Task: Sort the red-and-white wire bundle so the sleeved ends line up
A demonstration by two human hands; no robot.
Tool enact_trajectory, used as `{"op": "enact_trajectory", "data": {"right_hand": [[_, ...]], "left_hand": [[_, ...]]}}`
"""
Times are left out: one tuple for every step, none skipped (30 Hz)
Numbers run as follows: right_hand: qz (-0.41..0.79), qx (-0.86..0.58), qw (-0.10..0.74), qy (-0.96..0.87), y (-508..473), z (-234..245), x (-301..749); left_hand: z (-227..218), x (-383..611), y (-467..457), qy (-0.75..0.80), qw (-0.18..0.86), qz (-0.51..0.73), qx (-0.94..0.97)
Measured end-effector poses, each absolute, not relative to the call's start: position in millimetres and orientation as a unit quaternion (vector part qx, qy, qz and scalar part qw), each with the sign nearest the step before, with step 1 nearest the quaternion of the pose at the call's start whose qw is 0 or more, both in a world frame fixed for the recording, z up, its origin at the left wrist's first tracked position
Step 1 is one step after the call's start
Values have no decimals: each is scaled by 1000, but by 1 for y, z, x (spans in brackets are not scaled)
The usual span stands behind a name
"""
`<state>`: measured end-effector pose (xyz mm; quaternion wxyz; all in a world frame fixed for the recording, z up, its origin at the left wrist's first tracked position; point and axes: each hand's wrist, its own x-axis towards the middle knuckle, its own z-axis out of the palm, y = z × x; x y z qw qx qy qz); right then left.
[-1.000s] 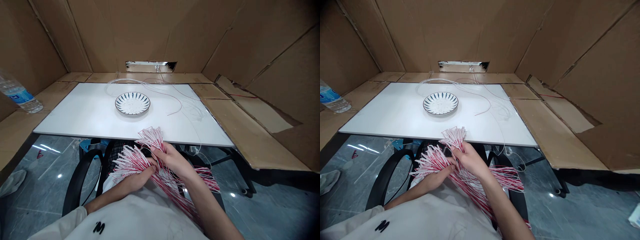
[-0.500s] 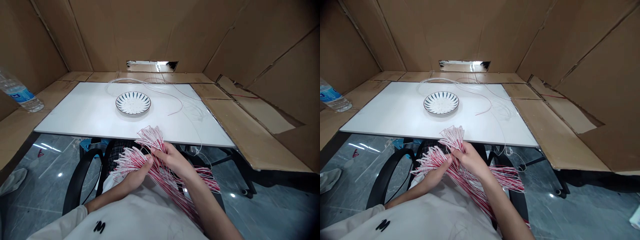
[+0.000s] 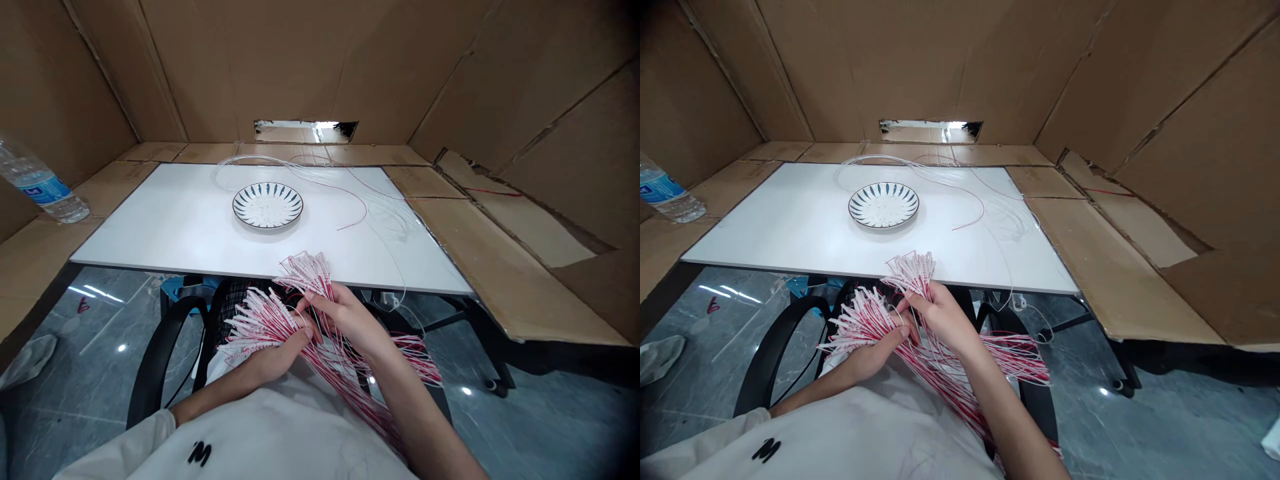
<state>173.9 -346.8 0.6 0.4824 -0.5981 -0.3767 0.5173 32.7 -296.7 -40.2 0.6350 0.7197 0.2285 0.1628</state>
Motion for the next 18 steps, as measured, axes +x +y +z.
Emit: {"op": "enact_trajectory", "data": {"right_hand": [[513, -602, 485, -373, -347, 0, 174], [503, -608, 488, -372, -347, -1, 175], [491, -615, 491, -373, -347, -1, 176], [481, -621, 493, -373, -347, -1, 177], [476, -625, 494, -372, -347, -1, 178], [474, -628, 496, -369, -347, -1, 179], [472, -630, 497, -366, -348, -1, 180], [469, -634, 497, -364, -348, -1, 181], [464, -637, 496, -364, -348, -1, 182], [459, -640, 496, -366, -349, -1, 182], [456, -640, 495, -370, -349, -1, 183], [455, -639, 493, -375, -349, -1, 183], [453, -638, 493, -379, -349, -2, 183], [452, -637, 495, -381, -349, -2, 183], [449, -636, 498, -381, -349, -3, 182], [446, -636, 501, -381, -348, -3, 182], [443, -636, 504, -381, -348, -4, 181], [441, -637, 506, -379, -347, -4, 179]], "left_hand": [[-41, 33, -297, 222, 637, 167, 719], [-42, 33, -297, 212, 642, 175, 715], [-43, 34, -297, 200, 649, 189, 710], [-43, 34, -297, 187, 654, 204, 704], [-43, 35, -297, 176, 657, 217, 700], [-43, 35, -297, 172, 653, 228, 701], [-43, 35, -297, 174, 647, 236, 704], [-44, 35, -298, 176, 641, 239, 708], [-44, 35, -298, 177, 637, 241, 710], [-44, 35, -298, 180, 635, 243, 711], [-44, 34, -298, 184, 632, 244, 712], [-45, 33, -299, 188, 629, 245, 714], [-44, 32, -299, 192, 623, 248, 717], [-43, 31, -299, 194, 615, 248, 723], [-41, 30, -299, 199, 608, 244, 729], [-37, 29, -299, 204, 605, 234, 733], [-33, 28, -299, 208, 608, 219, 734], [-29, 26, -299, 212, 613, 202, 734]]}}
